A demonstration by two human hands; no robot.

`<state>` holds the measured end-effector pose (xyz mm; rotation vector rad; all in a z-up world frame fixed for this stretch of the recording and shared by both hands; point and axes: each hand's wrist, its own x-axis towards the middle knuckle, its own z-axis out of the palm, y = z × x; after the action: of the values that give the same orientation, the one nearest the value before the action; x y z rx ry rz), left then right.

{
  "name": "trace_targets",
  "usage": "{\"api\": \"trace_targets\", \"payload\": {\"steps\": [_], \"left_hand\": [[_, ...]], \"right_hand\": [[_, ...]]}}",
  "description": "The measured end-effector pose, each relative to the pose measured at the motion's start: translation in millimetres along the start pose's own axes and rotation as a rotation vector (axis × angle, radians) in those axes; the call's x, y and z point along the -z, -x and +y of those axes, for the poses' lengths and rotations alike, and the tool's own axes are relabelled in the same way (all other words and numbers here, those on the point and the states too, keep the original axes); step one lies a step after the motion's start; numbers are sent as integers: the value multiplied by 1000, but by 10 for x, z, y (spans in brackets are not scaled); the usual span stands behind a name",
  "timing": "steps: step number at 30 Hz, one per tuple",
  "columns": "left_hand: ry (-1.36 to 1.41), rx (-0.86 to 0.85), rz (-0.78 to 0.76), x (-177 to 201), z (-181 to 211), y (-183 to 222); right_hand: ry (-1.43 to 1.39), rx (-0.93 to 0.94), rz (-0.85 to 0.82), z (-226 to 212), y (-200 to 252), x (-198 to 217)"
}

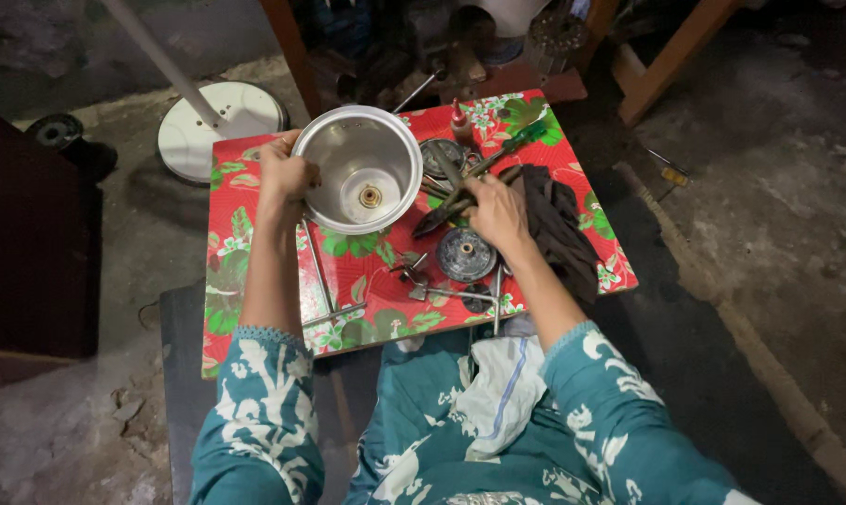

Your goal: The person dismantles a metal blender jar base using pliers and a screwdriver, cuts a strip of material with scissors, and manipulates internal mechanical components and wiring by hand.

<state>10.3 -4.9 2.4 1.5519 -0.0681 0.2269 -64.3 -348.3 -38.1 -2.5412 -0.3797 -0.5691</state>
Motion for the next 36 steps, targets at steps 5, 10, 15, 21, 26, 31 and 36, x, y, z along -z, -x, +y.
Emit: {"api": "trace_targets", "payload": {"steps": [5, 10, 15, 21, 26, 31, 36], "left_hand": [[4, -37, -54, 37, 54, 150], [51, -23, -56, 80, 73, 229], [37, -16, -49, 111, 49, 198], [30, -3, -39, 139, 54, 228], [26, -1, -30, 112, 98, 231], [9, -11, -34, 119, 32, 209], [44, -17, -53, 110, -61, 220]], "right_hand": [[-101, 34, 80, 172, -62, -74], [-152, -126, 258, 217, -148, -193], [-169, -225, 288, 212, -209, -207], [-74, -214, 191, 78, -206, -191], [-52, 0, 311, -41, -153, -206], [98, 5, 40, -124, -63, -336], [155, -72, -190, -101, -140, -364]]}}
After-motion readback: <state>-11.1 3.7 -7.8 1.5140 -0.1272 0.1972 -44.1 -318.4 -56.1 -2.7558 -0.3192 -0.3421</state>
